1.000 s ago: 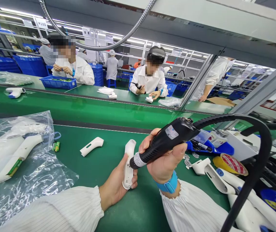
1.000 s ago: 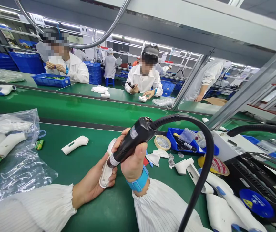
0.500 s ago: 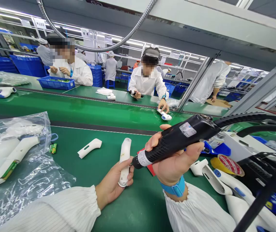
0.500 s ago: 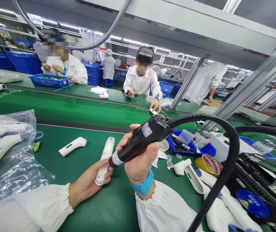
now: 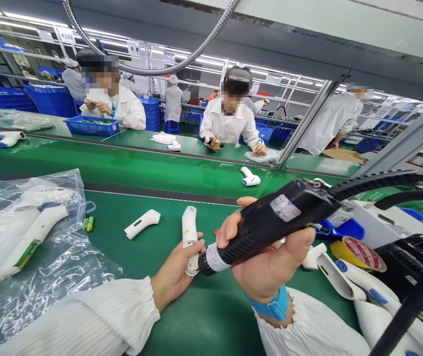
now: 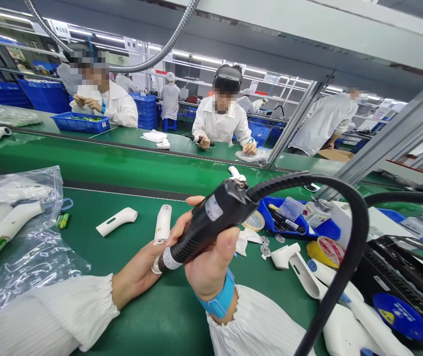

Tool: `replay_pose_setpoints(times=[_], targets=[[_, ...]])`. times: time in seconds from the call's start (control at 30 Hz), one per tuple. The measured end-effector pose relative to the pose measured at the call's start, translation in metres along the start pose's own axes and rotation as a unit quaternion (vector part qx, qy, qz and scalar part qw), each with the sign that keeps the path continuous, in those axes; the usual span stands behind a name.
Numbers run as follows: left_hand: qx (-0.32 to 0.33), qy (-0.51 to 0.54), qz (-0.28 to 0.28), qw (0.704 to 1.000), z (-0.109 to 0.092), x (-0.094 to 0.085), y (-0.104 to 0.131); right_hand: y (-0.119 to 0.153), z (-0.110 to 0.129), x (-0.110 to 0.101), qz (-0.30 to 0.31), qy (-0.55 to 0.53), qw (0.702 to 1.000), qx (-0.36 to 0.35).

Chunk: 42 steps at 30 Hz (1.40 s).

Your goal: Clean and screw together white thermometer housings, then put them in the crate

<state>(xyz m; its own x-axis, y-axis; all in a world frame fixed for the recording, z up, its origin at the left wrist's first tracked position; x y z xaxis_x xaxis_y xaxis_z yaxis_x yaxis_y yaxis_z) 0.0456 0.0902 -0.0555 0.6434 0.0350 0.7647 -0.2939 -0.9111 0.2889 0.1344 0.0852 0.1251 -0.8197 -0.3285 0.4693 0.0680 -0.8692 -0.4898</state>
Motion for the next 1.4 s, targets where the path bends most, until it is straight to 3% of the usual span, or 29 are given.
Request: replay_pose_setpoints(times=[0.37, 0.73, 1.1, 1.23, 1.4], targets=[[0.008, 0.006, -0.006, 1.0, -0.003, 0.007, 0.005, 0.008, -0.017, 0.017, 0.074, 0.014, 0.997, 0.002], [0.011, 0.001, -0.031, 0.999, -0.001, -0.003, 0.002, 0.011, -0.018, 0.009, 0.039, 0.011, 0.999, -0.019], [0.018, -0.002, -0.018, 1.0, -0.004, 0.002, 0.004, 0.005, -0.022, 0.002, 0.022, -0.008, 1.0, 0.009], [0.012, -0.013, -0.011, 1.0, -0.003, 0.003, 0.003, 0.006, -0.014, 0.004, 0.028, 0.002, 1.0, 0.004], [-0.012, -0.034, 0.013, 0.999, -0.002, 0.014, 0.009, 0.006, 0.019, -0.002, 0.0, 0.031, 0.999, -0.041]])
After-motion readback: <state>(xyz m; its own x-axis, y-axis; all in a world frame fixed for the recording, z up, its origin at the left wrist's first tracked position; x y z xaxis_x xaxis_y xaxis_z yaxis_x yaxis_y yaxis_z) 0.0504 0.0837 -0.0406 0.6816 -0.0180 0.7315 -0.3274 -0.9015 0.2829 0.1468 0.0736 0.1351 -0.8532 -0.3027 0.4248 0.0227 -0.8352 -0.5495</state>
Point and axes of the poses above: each hand's wrist, its own y-axis away from the middle knuckle, its own x-axis out of the palm, z = x × y, the point moved 9 cm from there along -y, towards the middle knuckle, and after that the axes turned 6 degrees about z, right-handed, at the moved point
